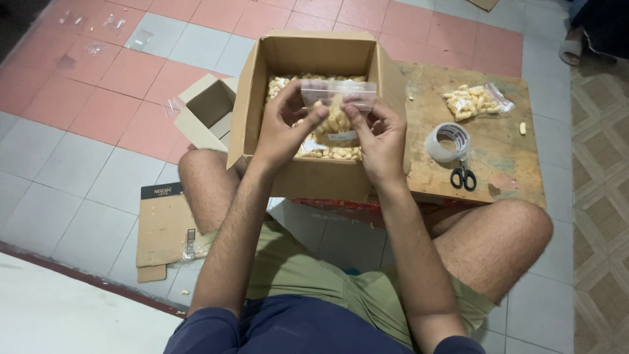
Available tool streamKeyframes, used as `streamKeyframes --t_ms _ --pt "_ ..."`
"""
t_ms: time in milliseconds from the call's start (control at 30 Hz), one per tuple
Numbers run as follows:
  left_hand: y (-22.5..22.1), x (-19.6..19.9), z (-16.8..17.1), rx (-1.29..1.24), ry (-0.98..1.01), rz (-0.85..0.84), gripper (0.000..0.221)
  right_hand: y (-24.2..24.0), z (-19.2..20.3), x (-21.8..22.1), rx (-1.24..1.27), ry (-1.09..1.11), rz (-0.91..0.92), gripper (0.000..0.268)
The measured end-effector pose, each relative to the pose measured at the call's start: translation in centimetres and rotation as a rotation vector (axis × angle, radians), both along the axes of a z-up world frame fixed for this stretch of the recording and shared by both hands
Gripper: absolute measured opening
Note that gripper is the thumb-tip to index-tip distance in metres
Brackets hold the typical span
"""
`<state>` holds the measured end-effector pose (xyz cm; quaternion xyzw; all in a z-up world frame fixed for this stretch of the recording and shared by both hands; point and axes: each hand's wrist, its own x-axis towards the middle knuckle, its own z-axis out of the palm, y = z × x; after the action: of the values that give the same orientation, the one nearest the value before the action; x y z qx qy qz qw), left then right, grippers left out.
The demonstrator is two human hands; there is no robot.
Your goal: Packing small bags of snacks into a cardboard box and sealing it with tape.
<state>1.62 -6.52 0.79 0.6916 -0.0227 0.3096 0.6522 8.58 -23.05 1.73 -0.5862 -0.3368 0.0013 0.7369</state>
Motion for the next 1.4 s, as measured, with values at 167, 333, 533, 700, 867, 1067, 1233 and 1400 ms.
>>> streamKeyframes --t_ms 167,333,533,700,867,1067,1233,1400 --pt "-0.5 0.2 0.0 0.030 0.035 0.026 0.020 -0.1 -0.4 0.6 -0.014 0.003 -0.017 0.008" --pt "0.0 0.5 -0.7 0.019 0.018 0.079 0.013 -0.5 -0.8 0.3 0.036 -0.015 0.146 0.056" --pt "0.8 0.8 -1.9 -0.017 -0.061 0.132 0.016 -0.3 -1.6 1.3 -0.164 -0.370 0.203 0.051" --pt "0.2 -0.6 0.2 -0.113 0.048 0.044 0.059 -0.5 0.2 -0.3 -0.261 -0.376 0.083 0.065" --pt "0.5 -0.5 -0.2 -0.137 -0.008 0.027 0.047 -0.5 -0.5 0.4 -0.334 -0.467 0.114 0.099" --pt "0.3 -0.6 -0.1 -0.137 -0.032 0.053 0.041 0.2 -1.3 -0.1 -0.354 -0.531 -0.085 0.085" --pt "-0.2 -0.6 -0.1 -0.077 -0.081 0.135 0.035 0.4 -2.5 -0.1 -0.352 -0.586 -0.136 0.087" --pt "-0.3 -0.8 0.3 0.046 -0.080 0.280 0.063 0.3 -2.6 -0.2 -0.351 -0.647 -0.125 0.083"
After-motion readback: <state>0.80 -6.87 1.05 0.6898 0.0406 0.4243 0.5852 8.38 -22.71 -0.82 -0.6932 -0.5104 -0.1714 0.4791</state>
